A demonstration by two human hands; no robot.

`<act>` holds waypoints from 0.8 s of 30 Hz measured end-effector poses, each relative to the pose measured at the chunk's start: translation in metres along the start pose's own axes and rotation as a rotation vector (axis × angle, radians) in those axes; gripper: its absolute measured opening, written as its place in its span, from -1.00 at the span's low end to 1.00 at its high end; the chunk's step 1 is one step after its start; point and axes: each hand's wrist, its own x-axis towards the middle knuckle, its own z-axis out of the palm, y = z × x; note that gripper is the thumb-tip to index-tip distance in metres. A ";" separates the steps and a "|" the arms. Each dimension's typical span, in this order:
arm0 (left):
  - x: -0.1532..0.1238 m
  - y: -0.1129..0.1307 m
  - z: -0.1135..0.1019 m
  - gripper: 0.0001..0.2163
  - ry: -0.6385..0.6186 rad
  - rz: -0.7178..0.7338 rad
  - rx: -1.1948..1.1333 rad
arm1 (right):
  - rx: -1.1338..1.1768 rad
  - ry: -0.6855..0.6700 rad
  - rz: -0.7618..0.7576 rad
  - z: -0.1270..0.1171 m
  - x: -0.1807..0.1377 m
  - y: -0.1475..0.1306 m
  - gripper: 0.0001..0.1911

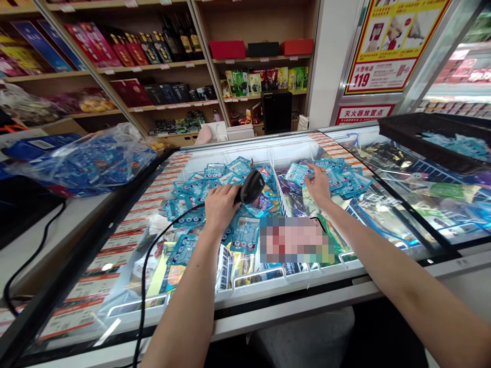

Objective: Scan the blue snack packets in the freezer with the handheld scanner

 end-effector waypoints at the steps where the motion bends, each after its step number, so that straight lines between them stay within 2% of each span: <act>1: -0.001 -0.002 -0.001 -0.66 0.017 -0.027 0.007 | -0.032 0.031 -0.007 0.000 0.000 0.001 -0.59; 4: -0.002 -0.008 -0.002 -0.67 0.076 -0.098 0.012 | -0.129 0.086 -0.032 0.000 -0.002 0.000 -0.64; 7: -0.004 -0.013 -0.002 -0.67 0.117 -0.153 0.013 | -0.162 0.051 -0.084 -0.001 -0.004 -0.005 -0.68; 13: -0.008 -0.022 -0.001 -0.68 0.157 -0.243 0.066 | -0.074 -0.231 -0.382 -0.003 -0.007 -0.024 -0.69; 17: -0.010 -0.026 -0.001 -0.70 0.162 -0.245 0.085 | -0.042 -0.430 -0.555 0.002 -0.009 -0.032 -0.63; 20: -0.011 -0.027 0.000 -0.69 0.152 -0.233 0.085 | -0.098 -0.557 -0.630 0.007 -0.009 -0.034 -0.56; 24: -0.011 -0.028 0.001 -0.68 0.125 -0.243 0.081 | -0.191 -0.634 -0.651 0.016 -0.001 -0.039 -0.51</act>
